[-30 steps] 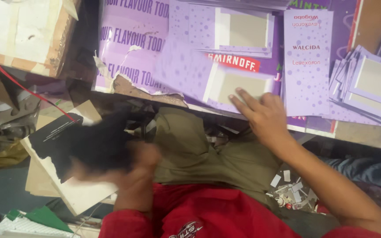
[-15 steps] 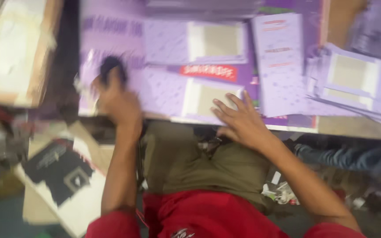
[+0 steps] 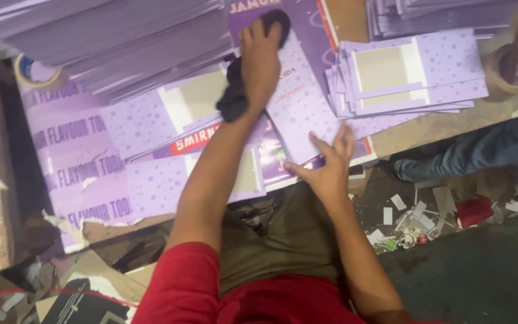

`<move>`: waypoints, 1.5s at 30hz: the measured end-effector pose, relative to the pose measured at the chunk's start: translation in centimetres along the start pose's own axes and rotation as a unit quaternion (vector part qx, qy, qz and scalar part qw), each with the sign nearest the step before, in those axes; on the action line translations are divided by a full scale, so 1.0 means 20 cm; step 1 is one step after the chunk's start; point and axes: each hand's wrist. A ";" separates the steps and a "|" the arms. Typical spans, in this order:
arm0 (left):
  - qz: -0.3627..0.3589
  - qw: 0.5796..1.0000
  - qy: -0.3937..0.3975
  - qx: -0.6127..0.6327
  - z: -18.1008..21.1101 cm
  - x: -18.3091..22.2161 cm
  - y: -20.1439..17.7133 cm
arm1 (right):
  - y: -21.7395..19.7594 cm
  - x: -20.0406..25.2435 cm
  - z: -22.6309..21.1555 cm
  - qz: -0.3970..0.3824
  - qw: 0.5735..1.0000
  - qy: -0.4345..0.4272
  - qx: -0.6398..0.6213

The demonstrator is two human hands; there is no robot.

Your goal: The person sits on the floor and repeatedly picks up a purple printed sheet, places a smaller white insert on it, folds the sheet around the insert, and stacks the finished packs. The person uses a black cloth to wipe the surface between items. Stacks of printed sheets and finished packs are visible on the table.

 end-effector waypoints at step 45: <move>0.009 0.937 -0.304 -0.170 -0.35 1.32 -1.28 | 0.02 -0.14 -0.75 -0.350 0.860 -0.351 0.124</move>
Point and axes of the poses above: each hand's wrist, its own x-axis away from the middle knuckle, its own y-axis out of the palm, z = x × y, and after that the axes turned 10 degrees about x, right-handed
